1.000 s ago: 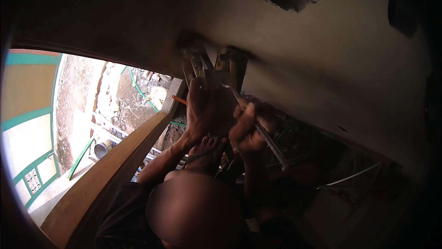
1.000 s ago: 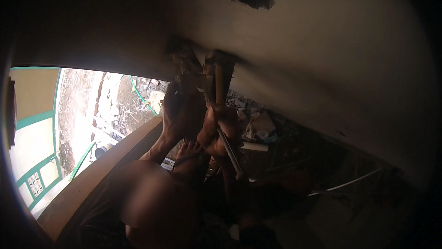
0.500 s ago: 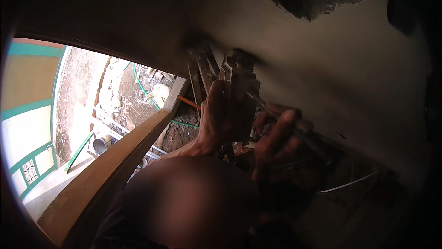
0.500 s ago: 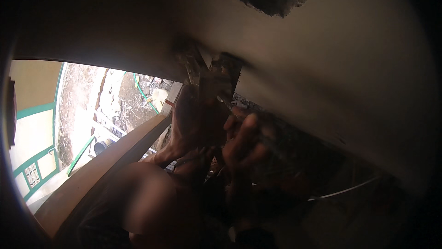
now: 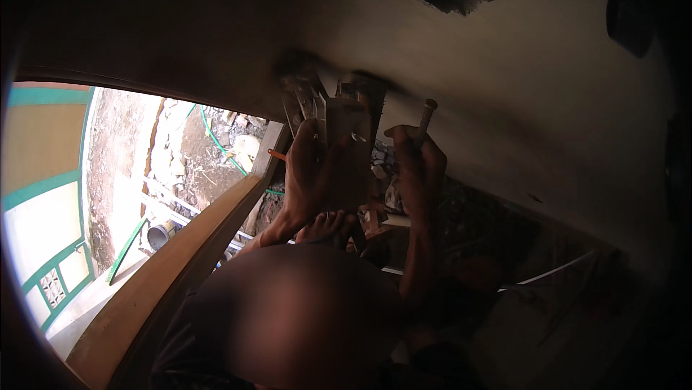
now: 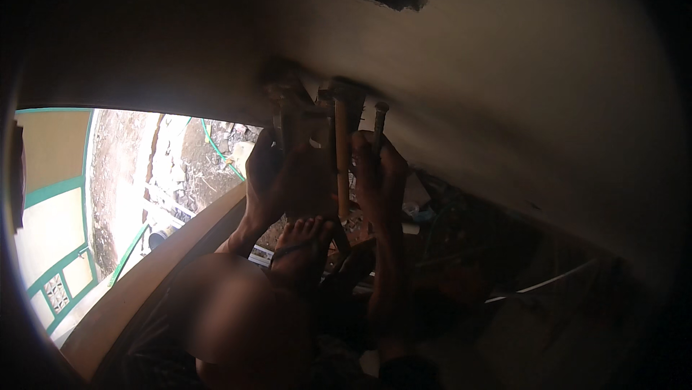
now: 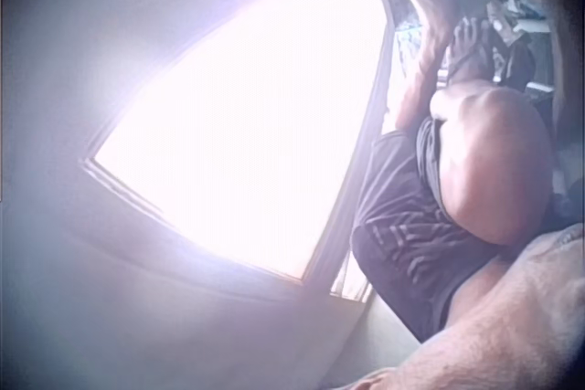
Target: The person uses a hammer and chisel to break and clear a hole in the ceiling. They then insert a rectangular metal box into the opening and secure it by hammering nails into the surrounding ceiling material.
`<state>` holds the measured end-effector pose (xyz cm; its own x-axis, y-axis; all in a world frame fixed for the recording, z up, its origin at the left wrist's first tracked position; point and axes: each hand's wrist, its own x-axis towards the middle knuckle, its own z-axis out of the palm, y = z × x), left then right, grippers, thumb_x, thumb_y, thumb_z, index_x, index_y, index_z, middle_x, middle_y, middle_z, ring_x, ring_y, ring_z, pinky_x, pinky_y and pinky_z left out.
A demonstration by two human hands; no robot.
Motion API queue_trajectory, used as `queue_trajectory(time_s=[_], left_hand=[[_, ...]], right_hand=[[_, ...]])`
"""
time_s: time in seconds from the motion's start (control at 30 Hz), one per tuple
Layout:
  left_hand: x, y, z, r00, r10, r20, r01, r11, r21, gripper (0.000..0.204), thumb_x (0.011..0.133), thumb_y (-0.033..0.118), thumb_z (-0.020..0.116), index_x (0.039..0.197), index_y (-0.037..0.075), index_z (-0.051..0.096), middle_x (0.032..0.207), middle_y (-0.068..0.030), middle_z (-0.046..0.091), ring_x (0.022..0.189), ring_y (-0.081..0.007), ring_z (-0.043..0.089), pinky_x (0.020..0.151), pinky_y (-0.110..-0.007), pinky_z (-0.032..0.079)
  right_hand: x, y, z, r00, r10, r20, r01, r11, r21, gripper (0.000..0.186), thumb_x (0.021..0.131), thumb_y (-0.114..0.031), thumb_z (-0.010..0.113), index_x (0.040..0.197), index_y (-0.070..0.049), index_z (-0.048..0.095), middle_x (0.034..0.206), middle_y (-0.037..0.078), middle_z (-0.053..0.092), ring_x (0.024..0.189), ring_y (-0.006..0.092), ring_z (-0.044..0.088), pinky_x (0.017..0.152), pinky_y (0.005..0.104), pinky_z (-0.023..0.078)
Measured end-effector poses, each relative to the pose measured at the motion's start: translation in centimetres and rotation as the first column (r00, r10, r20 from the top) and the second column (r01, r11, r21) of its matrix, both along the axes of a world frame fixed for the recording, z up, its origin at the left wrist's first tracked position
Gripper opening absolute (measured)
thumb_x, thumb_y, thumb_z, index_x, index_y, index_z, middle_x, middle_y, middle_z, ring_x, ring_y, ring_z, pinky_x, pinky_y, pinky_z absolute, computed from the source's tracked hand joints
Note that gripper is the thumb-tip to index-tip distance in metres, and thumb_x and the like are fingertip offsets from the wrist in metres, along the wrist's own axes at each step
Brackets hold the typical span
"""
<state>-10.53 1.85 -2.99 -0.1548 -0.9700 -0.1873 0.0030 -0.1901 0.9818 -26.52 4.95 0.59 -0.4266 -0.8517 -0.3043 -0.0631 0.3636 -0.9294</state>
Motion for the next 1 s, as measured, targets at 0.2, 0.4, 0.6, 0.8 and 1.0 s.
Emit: queue_trajectory(time_s=[0.2,0.4,0.6,0.8,1.0], left_hand=[[0.2,0.8,0.6,0.981,-0.046,0.188,0.078,0.982,-0.17,0.03,0.087,0.02,0.066,0.102,0.002,0.048,0.069,-0.0134,0.059,0.06,-0.0151,0.059,0.052,-0.031,0.046],[0.6,0.8,1.3,0.936,-0.077,0.342,0.181,0.942,-0.282,0.032,0.086,0.02,0.066,0.104,0.002,0.047,0.074,-0.0153,0.062,0.064,-0.0333,0.066,0.054,-0.037,0.049],[0.1,1.3,1.3,0.949,-0.103,0.298,0.175,0.958,-0.226,0.029,0.086,0.018,0.066,0.102,0.003,0.047,0.078,-0.0142,0.061,0.066,-0.0348,0.066,0.053,-0.038,0.049],[-0.6,1.7,1.4,0.913,-0.072,0.402,0.214,0.923,-0.32,0.025,0.087,0.017,0.064,0.1,0.003,0.048,0.076,-0.0152,0.06,0.068,-0.037,0.065,0.054,-0.039,0.049],[-0.7,0.6,-1.0,0.866,-0.044,0.499,0.215,0.932,-0.291,0.024,0.087,0.018,0.064,0.097,0.003,0.05,0.08,-0.0176,0.062,0.069,-0.0366,0.065,0.055,-0.039,0.049]], right_hand=[[1.1,-0.4,-1.3,0.997,0.069,0.035,-0.067,0.997,-0.044,0.027,0.077,-0.018,0.077,0.094,0.0,0.067,0.073,0.001,0.064,0.066,0.007,0.058,0.058,0.0224,0.044],[0.3,-1.0,0.0,0.984,0.151,0.096,-0.156,0.986,0.053,0.022,0.076,-0.013,0.078,0.088,0.002,0.067,0.072,0.003,0.065,0.063,0.0073,0.059,0.058,0.0227,0.047],[0.4,-0.3,-2.4,0.989,0.145,0.017,-0.146,0.989,0.024,0.015,0.079,-0.009,0.073,0.084,0.004,0.067,0.075,0.006,0.068,0.07,0.0097,0.063,0.066,0.0258,0.05],[1.3,-0.3,-3.0,0.981,0.112,-0.161,-0.114,0.994,0.0,0.012,0.08,-0.007,0.068,0.085,0.004,0.068,0.076,0.008,0.068,0.072,0.011,0.063,0.067,0.0267,0.049],[1.1,-1.1,-3.4,0.974,0.161,-0.16,-0.147,0.984,0.098,0.019,0.083,-0.018,0.068,0.084,0.002,0.069,0.072,0.006,0.067,0.069,0.0091,0.061,0.064,0.0254,0.046]])
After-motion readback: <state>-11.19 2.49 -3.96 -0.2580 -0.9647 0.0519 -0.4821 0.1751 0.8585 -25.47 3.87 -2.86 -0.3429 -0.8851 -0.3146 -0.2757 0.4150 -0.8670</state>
